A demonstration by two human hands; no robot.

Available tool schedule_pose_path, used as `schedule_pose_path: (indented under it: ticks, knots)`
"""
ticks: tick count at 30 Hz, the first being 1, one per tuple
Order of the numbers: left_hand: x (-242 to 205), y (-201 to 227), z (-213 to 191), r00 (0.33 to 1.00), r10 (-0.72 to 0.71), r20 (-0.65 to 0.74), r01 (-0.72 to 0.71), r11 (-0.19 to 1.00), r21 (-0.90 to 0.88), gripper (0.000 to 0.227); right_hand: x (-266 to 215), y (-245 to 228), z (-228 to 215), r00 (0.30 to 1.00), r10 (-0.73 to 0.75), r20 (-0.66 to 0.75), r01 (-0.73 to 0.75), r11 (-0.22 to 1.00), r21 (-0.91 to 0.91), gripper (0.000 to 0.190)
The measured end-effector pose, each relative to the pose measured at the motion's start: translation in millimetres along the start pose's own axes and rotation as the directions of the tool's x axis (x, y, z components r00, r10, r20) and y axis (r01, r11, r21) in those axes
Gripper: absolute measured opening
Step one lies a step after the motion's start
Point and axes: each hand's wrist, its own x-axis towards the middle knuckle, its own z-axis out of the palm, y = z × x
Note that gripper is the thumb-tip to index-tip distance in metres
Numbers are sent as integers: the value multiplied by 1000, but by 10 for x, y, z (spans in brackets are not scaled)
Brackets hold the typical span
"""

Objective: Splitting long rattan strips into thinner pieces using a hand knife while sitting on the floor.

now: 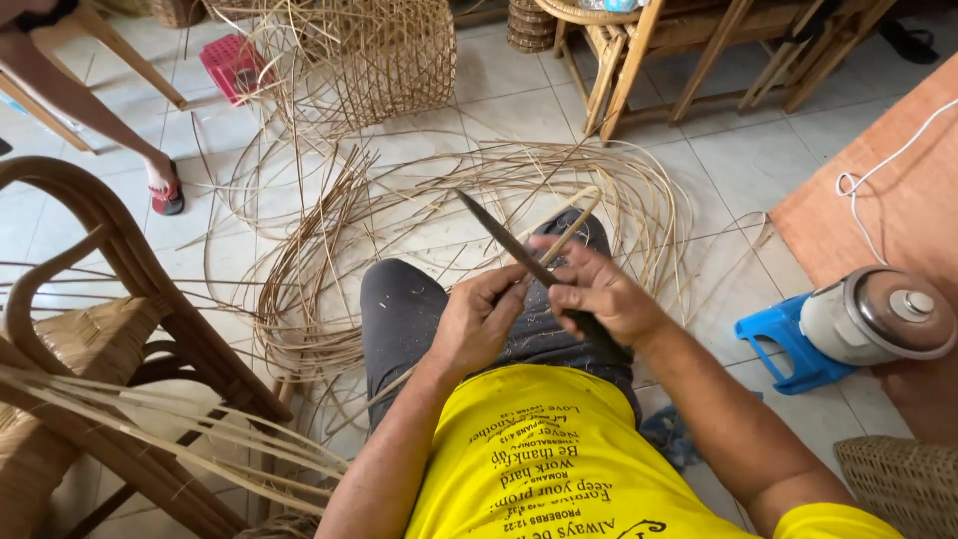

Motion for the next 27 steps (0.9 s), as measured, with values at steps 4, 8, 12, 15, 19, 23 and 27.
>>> schedule_pose_path:
  ticks: [4, 8, 12, 15, 19, 23, 27]
  knots:
    - [36, -68, -41, 998, -62, 3, 62, 997, 45, 19, 20, 85, 95, 1000, 3, -28, -4, 1000, -21, 62]
    - [-1, -41, -145, 990, -52, 127, 62, 995, -73, 19, 30, 114, 249, 999, -2, -44, -2, 996, -90, 61]
    - [-59, 28, -100, 994, -27, 104, 35, 997, -75, 19, -20, 196, 286, 1000, 12, -28, -15, 993, -119, 57]
    - [-100, -17, -83, 999, -23, 40, 25, 999, -45, 16, -29, 336, 251, 1000, 13, -26, -17, 992, -124, 57]
    - [-132, -265, -28, 999, 1, -49, 1, 999, 35, 14, -1, 444, 204, 999, -13, -42, 4, 979, -203, 55]
    - [-147, -569, 23, 982, 1, -186, 28, 988, 153, 16, 2, 415, 292, 994, -60, -93, 26, 943, -333, 44]
    - [-152, -445, -57, 982, -15, -189, 39, 991, 126, 19, 23, 416, 287, 992, 1, -129, -25, 983, -183, 36]
